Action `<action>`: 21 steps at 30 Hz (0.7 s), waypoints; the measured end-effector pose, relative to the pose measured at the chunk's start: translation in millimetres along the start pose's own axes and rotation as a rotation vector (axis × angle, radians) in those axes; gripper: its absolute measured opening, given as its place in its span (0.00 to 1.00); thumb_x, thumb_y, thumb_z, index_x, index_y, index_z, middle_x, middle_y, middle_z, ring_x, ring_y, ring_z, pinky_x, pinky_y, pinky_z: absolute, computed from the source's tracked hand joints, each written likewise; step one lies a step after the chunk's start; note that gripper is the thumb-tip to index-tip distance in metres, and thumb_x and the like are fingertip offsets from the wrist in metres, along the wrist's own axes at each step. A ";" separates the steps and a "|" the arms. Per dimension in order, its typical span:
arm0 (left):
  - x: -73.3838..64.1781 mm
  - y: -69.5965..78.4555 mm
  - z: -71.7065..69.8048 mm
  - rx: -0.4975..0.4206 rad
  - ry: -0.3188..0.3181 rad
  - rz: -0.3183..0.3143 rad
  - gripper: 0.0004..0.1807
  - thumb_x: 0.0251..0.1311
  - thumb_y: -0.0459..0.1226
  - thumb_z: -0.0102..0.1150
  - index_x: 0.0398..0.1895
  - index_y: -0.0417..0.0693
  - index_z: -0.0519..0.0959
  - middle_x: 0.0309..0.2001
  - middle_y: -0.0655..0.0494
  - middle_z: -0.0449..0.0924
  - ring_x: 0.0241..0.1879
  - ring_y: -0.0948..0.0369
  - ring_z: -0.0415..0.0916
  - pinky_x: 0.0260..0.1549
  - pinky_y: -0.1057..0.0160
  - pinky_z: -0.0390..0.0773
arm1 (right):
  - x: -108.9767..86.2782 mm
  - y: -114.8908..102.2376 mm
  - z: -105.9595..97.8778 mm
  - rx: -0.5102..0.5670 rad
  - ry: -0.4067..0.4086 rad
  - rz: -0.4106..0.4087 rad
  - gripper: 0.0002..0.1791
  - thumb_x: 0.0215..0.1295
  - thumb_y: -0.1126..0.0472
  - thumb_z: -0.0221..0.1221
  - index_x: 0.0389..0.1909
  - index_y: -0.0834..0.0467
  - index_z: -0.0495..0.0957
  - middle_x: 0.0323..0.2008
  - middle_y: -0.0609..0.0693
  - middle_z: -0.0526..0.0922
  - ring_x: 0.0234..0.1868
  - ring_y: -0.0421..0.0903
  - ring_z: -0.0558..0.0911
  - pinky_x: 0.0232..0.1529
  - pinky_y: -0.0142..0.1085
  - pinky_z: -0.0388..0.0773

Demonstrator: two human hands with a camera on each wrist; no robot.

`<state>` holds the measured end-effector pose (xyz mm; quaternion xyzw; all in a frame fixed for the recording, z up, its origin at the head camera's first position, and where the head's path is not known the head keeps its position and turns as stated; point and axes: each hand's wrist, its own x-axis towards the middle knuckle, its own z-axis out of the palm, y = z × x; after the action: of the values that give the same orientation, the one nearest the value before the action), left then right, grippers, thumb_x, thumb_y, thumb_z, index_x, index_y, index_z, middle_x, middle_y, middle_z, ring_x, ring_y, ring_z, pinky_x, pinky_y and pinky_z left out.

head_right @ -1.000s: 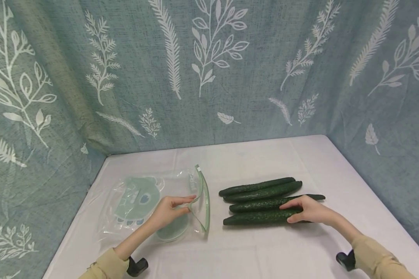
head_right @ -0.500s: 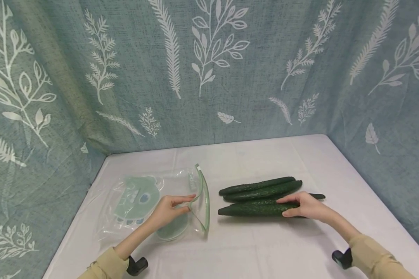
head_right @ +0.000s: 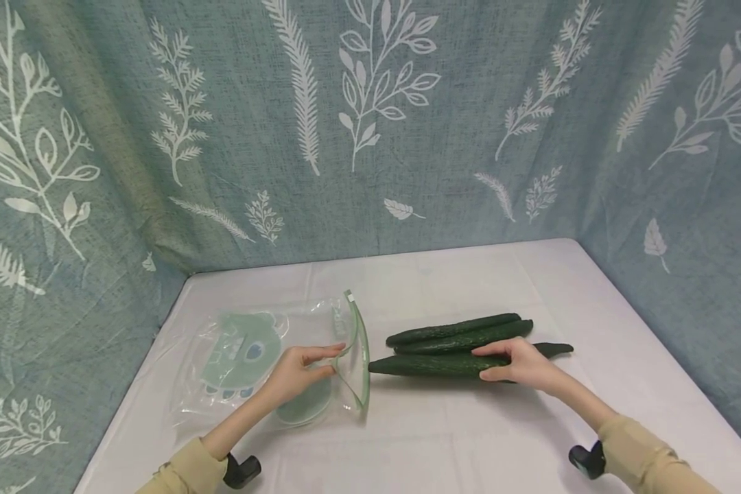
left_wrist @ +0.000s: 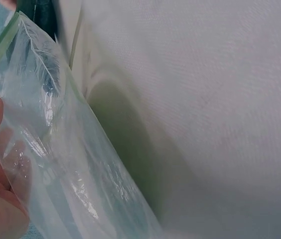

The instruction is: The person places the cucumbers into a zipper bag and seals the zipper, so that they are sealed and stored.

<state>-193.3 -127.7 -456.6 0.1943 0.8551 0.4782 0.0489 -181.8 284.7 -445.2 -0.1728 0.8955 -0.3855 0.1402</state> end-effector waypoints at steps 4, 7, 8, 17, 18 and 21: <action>0.1 -0.1 -0.3 -0.003 0.003 0.017 0.17 0.54 0.33 0.64 0.49 0.47 0.82 0.56 0.54 0.80 0.61 0.48 0.72 0.59 0.45 0.72 | 6.6 -3.3 4.5 -0.007 0.017 -0.005 0.28 0.56 0.51 0.66 0.54 0.63 0.78 0.54 0.65 0.79 0.57 0.65 0.75 0.45 0.42 0.82; -0.2 0.5 -0.6 -0.004 0.003 0.020 0.17 0.54 0.33 0.64 0.49 0.47 0.82 0.56 0.54 0.80 0.60 0.48 0.72 0.59 0.45 0.72 | 11.2 -5.3 6.3 -0.010 0.029 0.003 0.27 0.55 0.51 0.67 0.53 0.62 0.78 0.54 0.64 0.79 0.56 0.64 0.76 0.45 0.43 0.82; -0.2 0.6 -0.7 -0.004 0.003 0.021 0.17 0.54 0.33 0.65 0.48 0.47 0.82 0.56 0.54 0.80 0.60 0.48 0.72 0.59 0.45 0.72 | 12.4 -6.2 6.7 -0.005 0.031 0.004 0.27 0.55 0.52 0.67 0.53 0.62 0.78 0.54 0.64 0.79 0.56 0.64 0.76 0.45 0.42 0.82; -0.7 0.9 -1.4 0.002 0.000 0.026 0.16 0.54 0.33 0.64 0.48 0.47 0.82 0.56 0.54 0.79 0.60 0.49 0.73 0.59 0.46 0.72 | 21.4 -20.2 18.7 0.014 0.019 -0.031 0.27 0.54 0.51 0.67 0.53 0.61 0.79 0.54 0.63 0.80 0.57 0.63 0.76 0.43 0.37 0.81; -0.7 0.7 -1.4 -0.001 -0.001 0.027 0.16 0.54 0.33 0.64 0.48 0.46 0.82 0.56 0.54 0.79 0.60 0.49 0.73 0.59 0.46 0.72 | 22.4 -22.1 20.5 0.015 0.019 -0.032 0.27 0.54 0.51 0.67 0.52 0.61 0.79 0.54 0.63 0.80 0.57 0.63 0.76 0.44 0.39 0.82; -1.7 0.9 -1.8 -0.003 0.000 0.030 0.16 0.54 0.33 0.64 0.48 0.45 0.82 0.56 0.54 0.79 0.60 0.49 0.73 0.59 0.46 0.72 | 26.4 -26.9 25.2 0.019 0.010 -0.041 0.27 0.54 0.51 0.67 0.53 0.61 0.79 0.54 0.62 0.80 0.57 0.64 0.75 0.45 0.43 0.82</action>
<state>-191.9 -129.3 -455.1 0.2072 0.8512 0.4803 0.0418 -190.4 240.2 -445.1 -0.1880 0.8887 -0.3977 0.1293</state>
